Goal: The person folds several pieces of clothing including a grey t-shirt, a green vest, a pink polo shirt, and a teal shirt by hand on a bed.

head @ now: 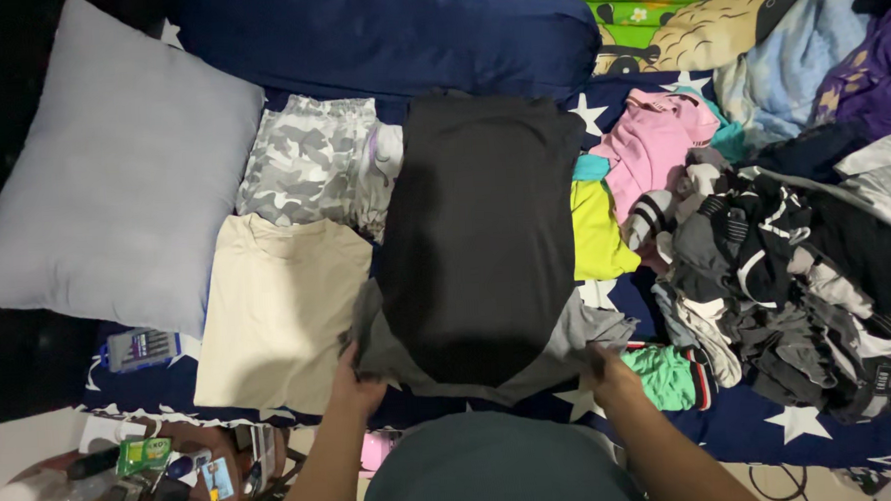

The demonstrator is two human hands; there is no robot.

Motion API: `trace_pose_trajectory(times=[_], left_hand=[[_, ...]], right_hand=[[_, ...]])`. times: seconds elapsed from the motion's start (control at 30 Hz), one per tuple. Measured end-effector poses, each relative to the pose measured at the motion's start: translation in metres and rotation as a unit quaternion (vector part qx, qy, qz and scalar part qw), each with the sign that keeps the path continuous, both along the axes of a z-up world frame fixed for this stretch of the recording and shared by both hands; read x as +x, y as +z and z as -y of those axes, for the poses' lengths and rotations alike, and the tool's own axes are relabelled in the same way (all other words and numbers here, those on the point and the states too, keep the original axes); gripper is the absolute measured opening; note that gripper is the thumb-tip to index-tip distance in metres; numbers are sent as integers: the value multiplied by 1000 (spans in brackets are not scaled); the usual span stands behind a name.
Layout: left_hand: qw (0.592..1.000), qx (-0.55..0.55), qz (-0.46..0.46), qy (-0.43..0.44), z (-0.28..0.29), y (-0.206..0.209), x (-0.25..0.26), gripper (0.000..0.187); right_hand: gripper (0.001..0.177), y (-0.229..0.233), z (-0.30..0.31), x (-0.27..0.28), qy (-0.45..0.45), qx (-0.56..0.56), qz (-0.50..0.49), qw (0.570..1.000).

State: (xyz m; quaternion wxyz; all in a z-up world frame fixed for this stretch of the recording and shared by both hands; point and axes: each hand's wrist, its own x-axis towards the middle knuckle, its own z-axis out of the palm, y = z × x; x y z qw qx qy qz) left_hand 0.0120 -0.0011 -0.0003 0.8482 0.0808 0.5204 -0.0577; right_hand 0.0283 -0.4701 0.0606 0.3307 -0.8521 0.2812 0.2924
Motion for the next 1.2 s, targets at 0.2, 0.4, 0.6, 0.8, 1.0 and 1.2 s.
trace_pose_trajectory(times=[0.2,0.4,0.6,0.8,1.0,1.2], left_hand=[[997,26,53,-57,1,38,22,53],[472,828,-12,-303,56,75,28,30],[173,719,279,-613,129,79,14,40],[210,601,245,-731,135,66,3,36],[395,769,122,-488,114,62,1,63],[501,640,85,-576,89,-18,-10,52]], right_hand=[[36,-30,9,33,-526,433,-118,722],[33,-58,32,18,-467,329,-131,810],[24,-64,39,7,-516,321,-21,794],[21,-58,38,4,-505,317,23,802],[27,-51,36,6,-447,317,-27,836],[26,14,-32,15,-71,-151,323,931]])
